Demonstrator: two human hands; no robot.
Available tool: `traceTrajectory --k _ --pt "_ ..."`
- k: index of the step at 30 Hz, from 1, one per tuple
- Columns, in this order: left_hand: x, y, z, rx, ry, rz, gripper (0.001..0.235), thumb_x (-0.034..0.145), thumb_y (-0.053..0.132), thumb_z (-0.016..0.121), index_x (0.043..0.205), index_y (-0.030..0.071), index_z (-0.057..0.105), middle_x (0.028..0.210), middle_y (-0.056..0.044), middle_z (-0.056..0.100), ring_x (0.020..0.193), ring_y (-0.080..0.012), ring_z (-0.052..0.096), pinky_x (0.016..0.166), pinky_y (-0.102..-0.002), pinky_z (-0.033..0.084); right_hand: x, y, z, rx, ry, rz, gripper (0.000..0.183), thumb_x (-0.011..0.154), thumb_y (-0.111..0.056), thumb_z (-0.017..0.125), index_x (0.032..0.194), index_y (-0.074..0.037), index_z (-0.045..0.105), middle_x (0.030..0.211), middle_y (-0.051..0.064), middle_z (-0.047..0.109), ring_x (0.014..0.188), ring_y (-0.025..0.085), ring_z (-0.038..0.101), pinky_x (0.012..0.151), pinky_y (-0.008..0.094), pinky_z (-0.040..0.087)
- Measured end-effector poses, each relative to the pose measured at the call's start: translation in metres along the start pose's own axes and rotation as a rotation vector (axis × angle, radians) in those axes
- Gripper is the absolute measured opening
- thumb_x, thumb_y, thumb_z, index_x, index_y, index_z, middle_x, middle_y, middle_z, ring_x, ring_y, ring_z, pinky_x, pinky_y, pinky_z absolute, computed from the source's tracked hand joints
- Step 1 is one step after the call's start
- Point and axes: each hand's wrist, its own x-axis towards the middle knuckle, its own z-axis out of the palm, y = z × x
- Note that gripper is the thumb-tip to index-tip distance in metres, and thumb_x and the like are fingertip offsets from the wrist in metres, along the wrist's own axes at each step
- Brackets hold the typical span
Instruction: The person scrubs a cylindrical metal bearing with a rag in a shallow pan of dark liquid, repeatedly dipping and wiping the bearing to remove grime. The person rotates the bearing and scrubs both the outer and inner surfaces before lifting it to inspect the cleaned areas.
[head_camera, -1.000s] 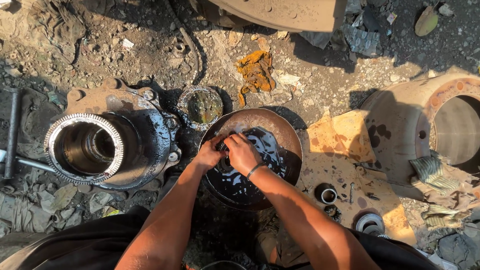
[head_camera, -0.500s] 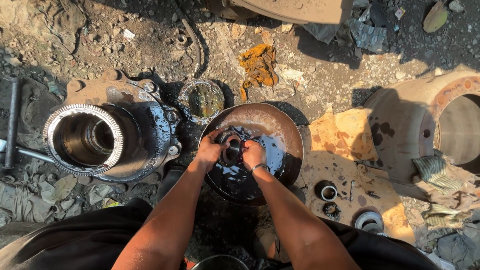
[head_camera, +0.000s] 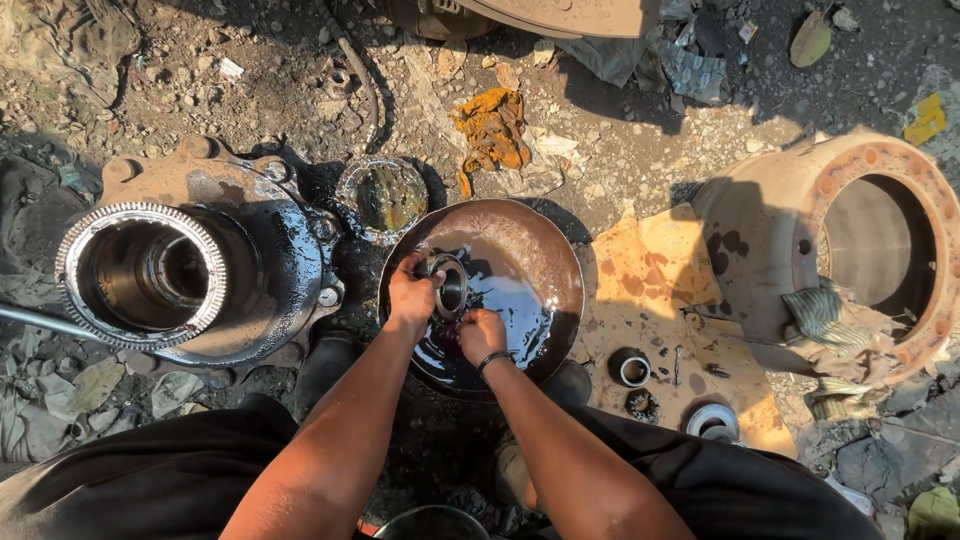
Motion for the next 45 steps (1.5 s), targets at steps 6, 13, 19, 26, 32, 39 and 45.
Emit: traceTrajectory --k 6,13,19,26,32,39,45 --pt "-0.015 0.008 0.014 0.144 0.089 0.055 0.060 0.082 0.004 0.079 0.135 0.003 0.051 0.120 -0.013 0.068 0.104 -0.0205 0.065 0.091 -0.032 0.052 -0.015 -0.018 -0.007 0.049 -0.131 0.077 0.008 0.081 -0.006 0.069 0.076 0.000 0.068 0.065 0.010 0.065 0.056 0.020 0.061 0.053 0.036 0.049" --pt "-0.019 0.016 0.022 0.208 0.178 -0.079 0.061 0.084 0.016 0.080 0.135 0.003 0.051 0.122 -0.016 0.067 0.104 -0.0218 0.066 0.091 -0.033 0.052 -0.012 -0.018 -0.003 0.038 -0.075 -0.060 0.009 0.077 -0.005 0.073 0.071 0.000 0.068 0.060 0.008 0.064 0.050 0.016 0.056 0.046 0.033 0.044" --pt "-0.014 0.002 0.013 0.355 0.130 -0.101 0.050 0.086 0.016 0.077 0.130 -0.001 0.059 0.121 -0.016 0.068 0.106 -0.0225 0.065 0.092 -0.033 0.051 -0.007 -0.035 -0.002 0.174 -0.052 0.099 0.013 0.078 -0.004 0.069 0.067 0.001 0.065 0.058 0.009 0.060 0.041 0.019 0.053 0.038 0.035 0.043" --pt "-0.012 -0.001 0.005 0.304 -0.028 0.053 0.038 0.088 0.009 0.074 0.124 0.001 0.063 0.110 -0.011 0.073 0.094 -0.0164 0.067 0.083 -0.030 0.052 0.036 -0.052 -0.023 0.633 -0.131 0.422 0.016 0.087 -0.008 0.066 0.075 0.000 0.059 0.058 0.007 0.052 0.041 0.018 0.047 0.037 0.034 0.039" --pt "-0.017 -0.004 0.010 0.286 -0.050 -0.090 0.039 0.092 0.009 0.073 0.128 0.003 0.060 0.104 -0.015 0.071 0.086 -0.0193 0.060 0.076 -0.035 0.050 0.095 -0.022 -0.035 0.924 -0.170 0.563 0.010 0.097 -0.011 0.058 0.101 -0.002 0.062 0.084 0.008 0.064 0.067 0.019 0.061 0.060 0.035 0.054" --pt "-0.004 0.010 -0.002 0.340 -0.061 -0.069 0.040 0.089 0.014 0.077 0.126 0.001 0.067 0.110 -0.012 0.076 0.094 -0.0174 0.068 0.083 -0.029 0.051 0.075 -0.022 -0.073 -0.574 0.197 0.086 0.027 0.096 -0.022 0.064 0.112 -0.007 0.080 0.110 0.019 0.072 0.103 0.035 0.071 0.091 0.044 0.058" --pt "0.014 0.009 -0.016 0.133 -0.088 -0.203 0.041 0.091 0.017 0.073 0.128 0.001 0.063 0.113 -0.013 0.074 0.099 -0.0222 0.069 0.088 -0.034 0.055 -0.009 -0.040 -0.050 -0.977 0.050 -0.458 0.064 0.079 -0.023 0.071 0.141 -0.016 0.055 0.142 0.026 0.042 0.130 0.046 0.044 0.098 0.051 0.049"
